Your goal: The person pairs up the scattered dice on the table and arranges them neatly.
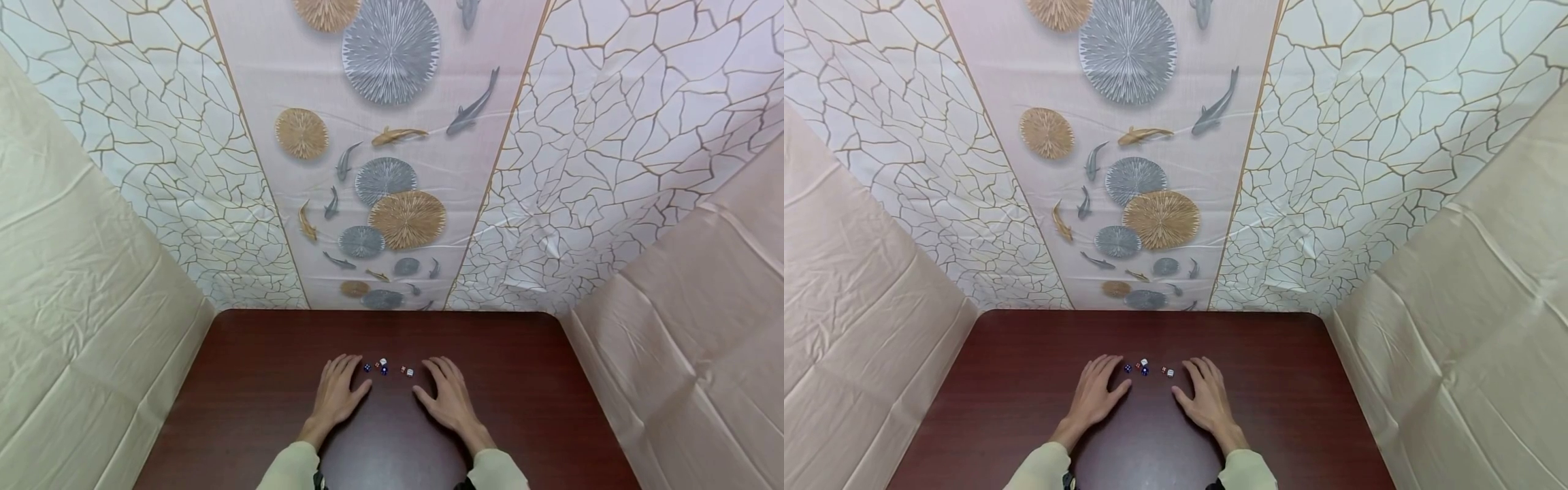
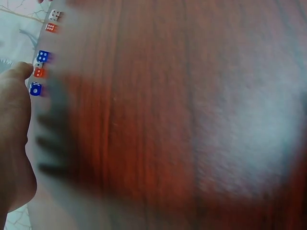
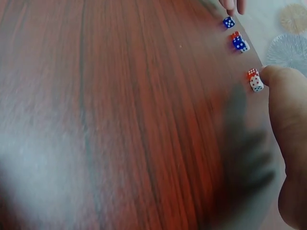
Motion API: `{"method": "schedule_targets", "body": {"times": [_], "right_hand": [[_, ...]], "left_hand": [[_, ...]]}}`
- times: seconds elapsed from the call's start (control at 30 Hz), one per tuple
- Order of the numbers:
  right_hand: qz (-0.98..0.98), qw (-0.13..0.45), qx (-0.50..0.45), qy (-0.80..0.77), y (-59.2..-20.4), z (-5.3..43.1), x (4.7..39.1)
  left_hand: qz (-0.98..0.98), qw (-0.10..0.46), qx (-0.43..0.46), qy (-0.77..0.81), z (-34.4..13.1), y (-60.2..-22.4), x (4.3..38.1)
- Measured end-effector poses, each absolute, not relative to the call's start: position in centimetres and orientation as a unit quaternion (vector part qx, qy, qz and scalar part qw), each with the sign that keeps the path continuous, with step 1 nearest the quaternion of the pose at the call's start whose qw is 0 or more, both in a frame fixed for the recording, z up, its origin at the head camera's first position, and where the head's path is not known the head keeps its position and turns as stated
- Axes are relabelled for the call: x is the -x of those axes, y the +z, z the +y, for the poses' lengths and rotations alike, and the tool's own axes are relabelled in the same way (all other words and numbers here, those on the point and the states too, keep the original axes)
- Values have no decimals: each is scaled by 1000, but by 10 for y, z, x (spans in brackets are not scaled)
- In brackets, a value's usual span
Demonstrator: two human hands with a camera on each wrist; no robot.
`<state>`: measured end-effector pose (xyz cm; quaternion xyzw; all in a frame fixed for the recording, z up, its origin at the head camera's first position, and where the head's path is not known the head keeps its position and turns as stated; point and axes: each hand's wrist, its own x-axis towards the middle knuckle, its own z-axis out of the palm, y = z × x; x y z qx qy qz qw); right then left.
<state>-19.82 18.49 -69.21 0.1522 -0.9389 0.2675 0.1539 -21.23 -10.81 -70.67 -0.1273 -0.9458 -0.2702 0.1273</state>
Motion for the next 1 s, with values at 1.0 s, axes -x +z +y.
{"method": "schedule_targets", "body": {"times": [1.0], "right_hand": [[-934,157,-147,286,-693,164,213]], "left_hand": [[-939,110,174,-276,-71,-694,249]]}}
